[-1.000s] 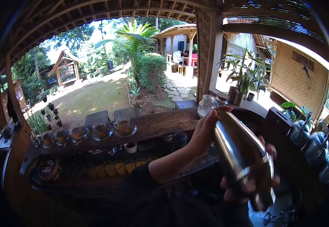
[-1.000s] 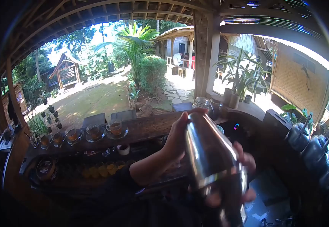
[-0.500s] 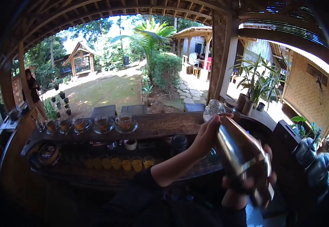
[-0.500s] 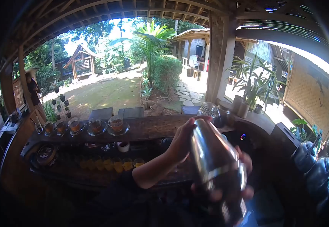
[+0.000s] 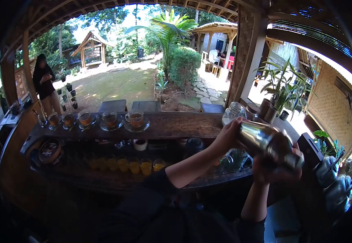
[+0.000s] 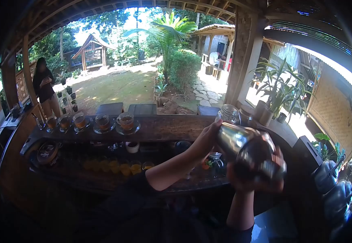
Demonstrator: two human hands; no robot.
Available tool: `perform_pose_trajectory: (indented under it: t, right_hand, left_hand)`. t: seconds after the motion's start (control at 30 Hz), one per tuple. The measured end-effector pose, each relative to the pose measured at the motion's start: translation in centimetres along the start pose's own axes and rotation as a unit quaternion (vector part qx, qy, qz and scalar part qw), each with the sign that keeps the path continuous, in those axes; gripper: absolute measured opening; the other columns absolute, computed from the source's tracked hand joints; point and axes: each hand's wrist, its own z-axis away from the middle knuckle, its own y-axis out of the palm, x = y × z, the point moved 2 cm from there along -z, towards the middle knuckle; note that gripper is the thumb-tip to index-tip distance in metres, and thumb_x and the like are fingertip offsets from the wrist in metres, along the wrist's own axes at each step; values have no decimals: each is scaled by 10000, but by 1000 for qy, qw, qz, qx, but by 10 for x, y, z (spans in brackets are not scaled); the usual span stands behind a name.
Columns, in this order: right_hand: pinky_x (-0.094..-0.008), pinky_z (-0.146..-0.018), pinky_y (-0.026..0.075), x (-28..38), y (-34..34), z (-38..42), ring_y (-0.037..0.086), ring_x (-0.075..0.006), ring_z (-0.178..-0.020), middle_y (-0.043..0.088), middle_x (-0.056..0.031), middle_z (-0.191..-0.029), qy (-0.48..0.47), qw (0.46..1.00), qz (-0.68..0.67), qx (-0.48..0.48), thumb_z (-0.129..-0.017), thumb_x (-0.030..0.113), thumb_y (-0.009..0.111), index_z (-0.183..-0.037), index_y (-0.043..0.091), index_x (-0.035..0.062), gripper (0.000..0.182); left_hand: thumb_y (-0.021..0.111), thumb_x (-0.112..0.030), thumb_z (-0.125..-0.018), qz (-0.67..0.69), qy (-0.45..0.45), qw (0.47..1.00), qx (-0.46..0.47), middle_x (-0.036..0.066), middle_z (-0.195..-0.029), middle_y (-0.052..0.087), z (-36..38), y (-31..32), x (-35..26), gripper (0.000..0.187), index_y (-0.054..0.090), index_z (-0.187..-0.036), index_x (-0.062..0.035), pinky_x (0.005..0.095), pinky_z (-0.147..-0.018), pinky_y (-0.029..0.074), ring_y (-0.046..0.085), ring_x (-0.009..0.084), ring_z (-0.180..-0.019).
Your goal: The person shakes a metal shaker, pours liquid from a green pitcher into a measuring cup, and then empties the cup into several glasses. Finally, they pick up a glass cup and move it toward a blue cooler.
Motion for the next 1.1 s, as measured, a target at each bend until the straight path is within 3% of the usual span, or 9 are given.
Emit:
perform_pose_trajectory:
  t: [0.1,0.33,0.4,0.47,0.57,0.67,0.73,0.9,1.1]
  right_hand:
    - [-440,-1044,269,-9,15,-3,338,-325,-1225,249,-222,-1344,305,950,-66,17,-652,341,749,-1352,66,120,1003]
    - [-514,-1050,231,18,-83,52,253,-361,-1285,205,-228,-1383,232,803,-525,-162,-696,589,620,-1399,60,70,1038]
    - [-511,-1000,324,46,-16,4,303,-356,-1250,205,-202,-1380,76,986,-146,-12,-712,513,630,-1395,82,158,944]
    - [-471,-996,354,59,30,-16,333,-339,-1232,209,-180,-1381,56,991,116,42,-727,478,618,-1394,97,183,897]
    - [-371,-1045,289,71,29,-14,334,-280,-1236,212,-177,-1387,148,976,157,8,-704,405,676,-1385,61,131,958]
    - [-465,-1041,240,105,9,-5,232,-343,-1285,189,-225,-1382,138,959,-241,-55,-759,425,649,-1384,73,41,933]
    - [-470,-1041,249,121,13,8,254,-332,-1277,197,-209,-1384,132,975,-169,-60,-757,477,615,-1382,91,57,917]
    - [-482,-1040,272,100,71,7,308,-302,-1259,216,-168,-1388,114,981,157,-24,-753,605,529,-1378,136,98,895]
    - [-508,-1003,330,140,42,16,421,-287,-1184,334,-179,-1324,215,964,-109,-113,-778,671,448,-1358,185,128,836]
  left_hand:
    - [396,-564,-867,4,-35,998,-47,98,-907,606,-7,-21,19,604,496,-1144,-36,313,-678,514,629,170,-750]
    - [354,-422,-935,-135,267,944,137,66,-930,579,57,24,-68,489,488,-1168,-14,264,-666,490,571,118,-788]
    - [362,-412,-927,-47,200,974,90,64,-925,580,41,7,-65,472,493,-1163,-24,264,-656,481,570,124,-792]
    - [371,-469,-901,-44,23,997,52,79,-935,590,27,-29,-51,527,479,-1167,-27,267,-628,493,602,153,-781]
    - [367,-521,-886,-6,-61,998,32,83,-930,588,55,-34,-60,572,459,-1180,-39,268,-589,503,621,162,-731]
    - [370,-435,-920,-37,116,978,168,81,-982,543,90,-19,-105,491,449,-1205,-42,278,-712,478,558,131,-859]
    - [372,-414,-924,-68,195,957,204,83,-981,536,93,-21,-112,475,448,-1208,-41,286,-768,464,539,135,-906]
    - [401,-419,-907,169,-72,976,117,134,-1059,548,49,-83,-68,504,438,-1198,-9,352,-862,445,557,217,-969]
    - [419,-411,-912,-14,73,964,254,74,-990,524,111,-59,-141,448,449,-1197,-67,292,-861,387,508,140,-968]
